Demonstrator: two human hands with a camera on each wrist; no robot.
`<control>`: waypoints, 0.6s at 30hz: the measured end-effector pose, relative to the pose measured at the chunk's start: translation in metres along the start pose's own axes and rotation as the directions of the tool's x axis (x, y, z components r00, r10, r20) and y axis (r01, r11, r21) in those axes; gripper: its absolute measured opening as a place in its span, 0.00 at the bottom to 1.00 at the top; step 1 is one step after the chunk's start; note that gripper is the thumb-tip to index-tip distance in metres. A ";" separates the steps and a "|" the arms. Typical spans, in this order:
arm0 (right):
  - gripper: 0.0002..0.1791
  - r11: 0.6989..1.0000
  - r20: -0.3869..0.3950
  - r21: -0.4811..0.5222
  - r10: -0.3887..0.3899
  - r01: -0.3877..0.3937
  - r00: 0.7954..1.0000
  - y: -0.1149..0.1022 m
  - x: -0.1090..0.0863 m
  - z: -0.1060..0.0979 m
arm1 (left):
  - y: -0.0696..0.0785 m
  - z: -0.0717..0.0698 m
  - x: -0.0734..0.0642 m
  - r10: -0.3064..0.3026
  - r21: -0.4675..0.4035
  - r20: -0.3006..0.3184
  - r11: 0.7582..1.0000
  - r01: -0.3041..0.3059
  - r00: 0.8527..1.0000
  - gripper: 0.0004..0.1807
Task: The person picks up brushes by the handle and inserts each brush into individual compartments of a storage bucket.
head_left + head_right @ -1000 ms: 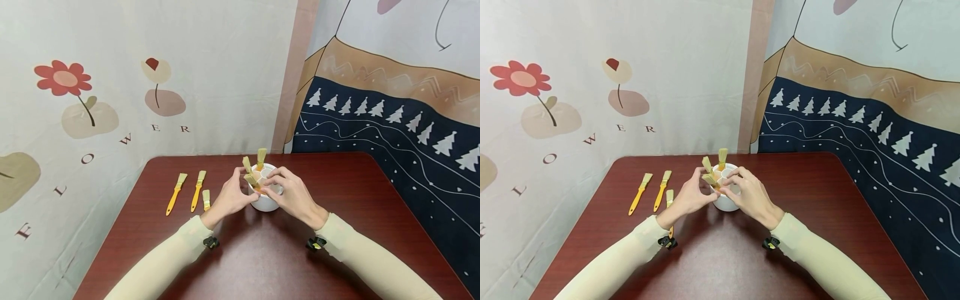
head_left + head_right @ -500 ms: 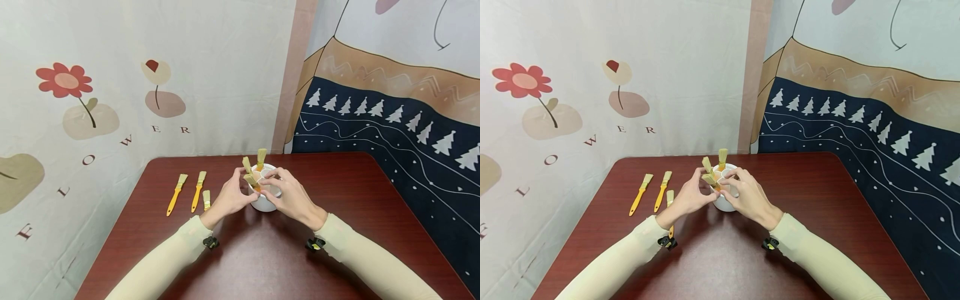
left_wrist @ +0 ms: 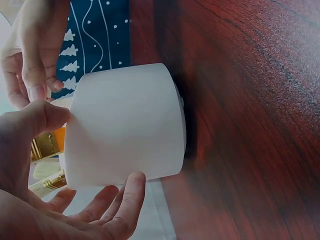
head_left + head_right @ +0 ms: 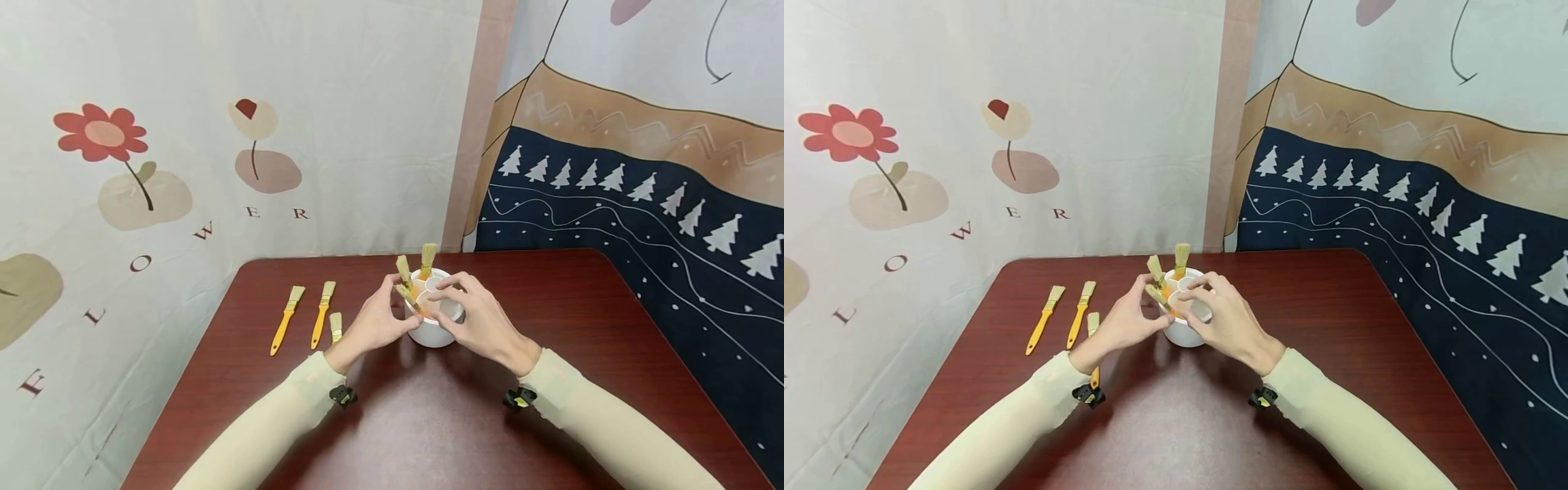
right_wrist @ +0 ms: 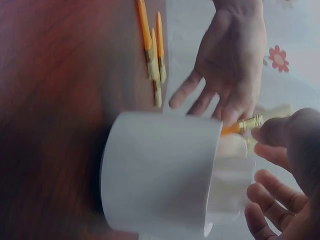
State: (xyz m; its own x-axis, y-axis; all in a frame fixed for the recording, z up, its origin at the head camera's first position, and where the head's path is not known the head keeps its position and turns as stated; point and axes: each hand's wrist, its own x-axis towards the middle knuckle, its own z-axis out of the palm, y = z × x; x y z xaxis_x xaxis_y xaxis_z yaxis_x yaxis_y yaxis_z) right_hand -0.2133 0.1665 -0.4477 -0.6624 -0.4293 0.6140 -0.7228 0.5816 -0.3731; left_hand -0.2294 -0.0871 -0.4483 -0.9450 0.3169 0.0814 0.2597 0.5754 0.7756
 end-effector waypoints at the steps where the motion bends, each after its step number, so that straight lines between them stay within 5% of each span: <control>1: 0.18 1.000 0.003 0.005 0.009 -0.009 1.000 0.002 0.000 -0.001 | 0.000 0.000 0.000 0.003 0.004 0.001 1.000 -0.003 1.000 0.51; 11: 0.37 0.983 0.095 0.100 0.143 -0.152 0.985 0.032 0.003 -0.018 | 0.002 -0.001 0.001 0.003 -0.003 0.003 1.000 -0.003 1.000 0.52; 18: 0.54 0.936 0.329 0.171 0.239 -0.307 0.913 0.055 0.008 -0.023 | -0.001 -0.002 0.002 0.013 -0.002 0.025 1.000 -0.013 1.000 0.51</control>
State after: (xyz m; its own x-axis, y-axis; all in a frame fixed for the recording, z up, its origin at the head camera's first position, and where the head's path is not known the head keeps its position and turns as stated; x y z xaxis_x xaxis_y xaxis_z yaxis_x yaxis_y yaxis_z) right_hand -0.2534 0.2109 -0.4477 -0.8427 -0.4807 0.2426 -0.5074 0.5581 -0.6566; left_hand -0.2321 -0.0881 -0.4474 -0.9363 0.3430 0.0758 0.2716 0.5700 0.7755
